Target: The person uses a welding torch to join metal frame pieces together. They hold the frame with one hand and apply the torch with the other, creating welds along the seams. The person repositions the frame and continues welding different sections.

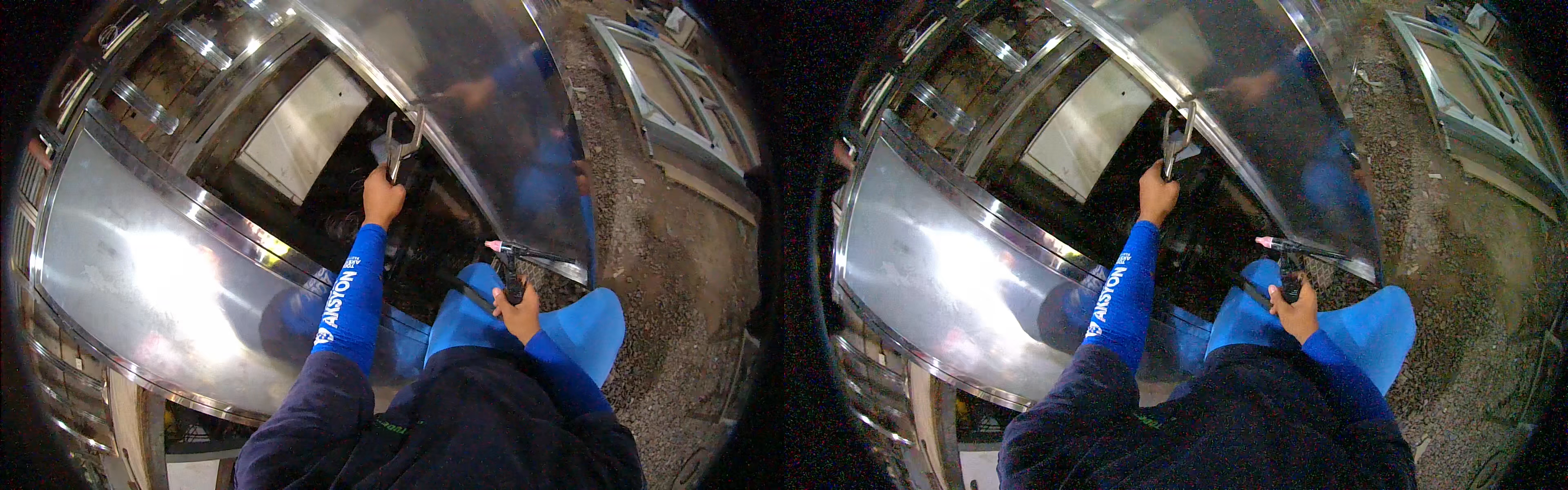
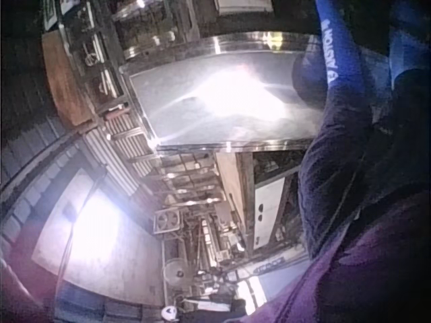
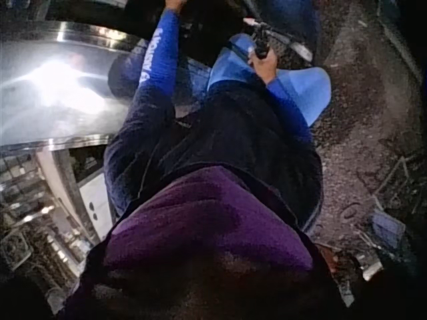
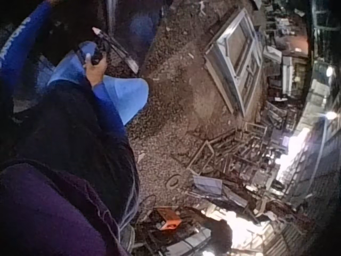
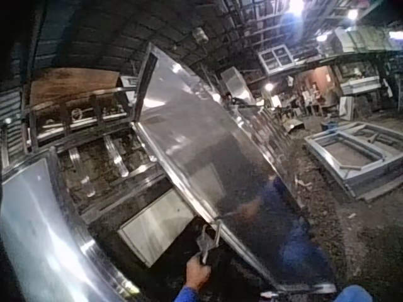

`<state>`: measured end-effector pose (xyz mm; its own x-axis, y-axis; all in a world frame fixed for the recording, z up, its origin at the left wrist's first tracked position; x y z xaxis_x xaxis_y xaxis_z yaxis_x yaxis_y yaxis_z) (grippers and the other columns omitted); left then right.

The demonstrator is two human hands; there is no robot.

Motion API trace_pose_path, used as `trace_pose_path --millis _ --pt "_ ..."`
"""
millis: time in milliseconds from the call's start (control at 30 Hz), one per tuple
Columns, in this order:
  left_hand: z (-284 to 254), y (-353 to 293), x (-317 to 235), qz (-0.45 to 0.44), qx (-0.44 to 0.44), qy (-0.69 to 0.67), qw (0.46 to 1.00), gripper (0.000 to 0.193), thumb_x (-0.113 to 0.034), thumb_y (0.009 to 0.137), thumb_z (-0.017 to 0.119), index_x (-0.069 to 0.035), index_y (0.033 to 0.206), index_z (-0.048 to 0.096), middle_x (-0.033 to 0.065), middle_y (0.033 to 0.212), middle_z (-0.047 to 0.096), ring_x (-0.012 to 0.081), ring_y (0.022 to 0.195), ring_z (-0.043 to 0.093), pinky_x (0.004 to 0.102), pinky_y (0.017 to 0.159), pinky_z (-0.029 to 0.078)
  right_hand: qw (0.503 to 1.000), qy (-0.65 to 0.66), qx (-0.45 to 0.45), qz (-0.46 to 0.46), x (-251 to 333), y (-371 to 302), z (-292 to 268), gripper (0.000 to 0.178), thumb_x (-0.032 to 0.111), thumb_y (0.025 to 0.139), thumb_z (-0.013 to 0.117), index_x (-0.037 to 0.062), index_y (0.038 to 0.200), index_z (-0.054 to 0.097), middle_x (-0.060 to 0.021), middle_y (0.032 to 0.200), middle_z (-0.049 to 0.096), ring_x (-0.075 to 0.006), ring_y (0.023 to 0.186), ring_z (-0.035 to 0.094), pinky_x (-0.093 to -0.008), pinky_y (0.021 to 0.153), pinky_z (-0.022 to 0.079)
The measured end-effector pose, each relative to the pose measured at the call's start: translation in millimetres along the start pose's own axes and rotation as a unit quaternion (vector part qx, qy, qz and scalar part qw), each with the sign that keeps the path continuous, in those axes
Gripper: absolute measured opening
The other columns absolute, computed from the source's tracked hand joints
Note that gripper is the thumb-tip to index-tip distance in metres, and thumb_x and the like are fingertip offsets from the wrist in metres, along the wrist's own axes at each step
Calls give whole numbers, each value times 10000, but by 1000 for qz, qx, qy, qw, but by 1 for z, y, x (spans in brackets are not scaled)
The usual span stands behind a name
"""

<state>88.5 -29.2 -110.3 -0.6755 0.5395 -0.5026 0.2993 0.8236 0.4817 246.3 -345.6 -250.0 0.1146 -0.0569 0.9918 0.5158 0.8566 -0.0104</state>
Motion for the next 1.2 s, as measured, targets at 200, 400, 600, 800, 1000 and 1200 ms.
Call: trace_pose_path --millis 200,400,600,800,1000,1200 --pt "3 -3 3 36 -92 -1 995 482 -89 686 649 129 1115 639 305 1050 667 459 1017 638 465 940 503 1000 4 15 -6 2 1 2 250 74 914 701 15 1079 524 -61 736 633 -126 543 608 -296 514 513" --pt "6 -1 10 6 -83 27 996 457 -107 695 686 82 1111 671 284 1017 692 431 971 677 432 893 533 1000 5 18 -14 -13 5 0 265 74 912 704 6 1099 528 -65 758 640 -127 549 609 -294 515 516" --pt "0 -4 2 -15 -81 -23 996 383 -108 689 665 109 1004 669 313 989 670 462 983 645 480 910 508 1000 18 13 -11 -13 4 2 285 77 912 709 -5 1115 526 -71 769 642 -133 543 610 -296 511 523" --pt "-2 0 -7 -44 -30 3 999 367 -116 700 669 97 999 667 307 963 682 468 951 659 487 873 520 1000 6 10 -2 -12 3 -2 306 94 915 720 -5 1129 525 -71 768 640 -132 544 610 -294 509 519" --pt "0 1 0 -44 -36 18 998 394 -150 749 673 50 1088 673 281 955 698 436 952 678 469 869 531 1000 13 11 8 -11 2 1 300 111 920 721 -3 1116 526 -68 762 637 -132 544 611 -296 510 516" --pt "1 0 -8 -73 -17 56 996 387 -185 771 696 46 1080 664 291 999 692 449 960 672 486 867 533 1000 19 -1 -1 -12 1 0 285 117 919 723 10 1096 527 -64 748 631 -130 532 599 -299 511 519"
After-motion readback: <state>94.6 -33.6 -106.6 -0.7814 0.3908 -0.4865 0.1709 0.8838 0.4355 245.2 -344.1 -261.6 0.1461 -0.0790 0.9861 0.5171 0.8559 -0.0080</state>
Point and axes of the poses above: each hand's wrist, its own y-axis towards the middle knuckle, its own z-axis out of the palm, x = y × z, the point moved 1 cm from there along y, towards the middle knuckle
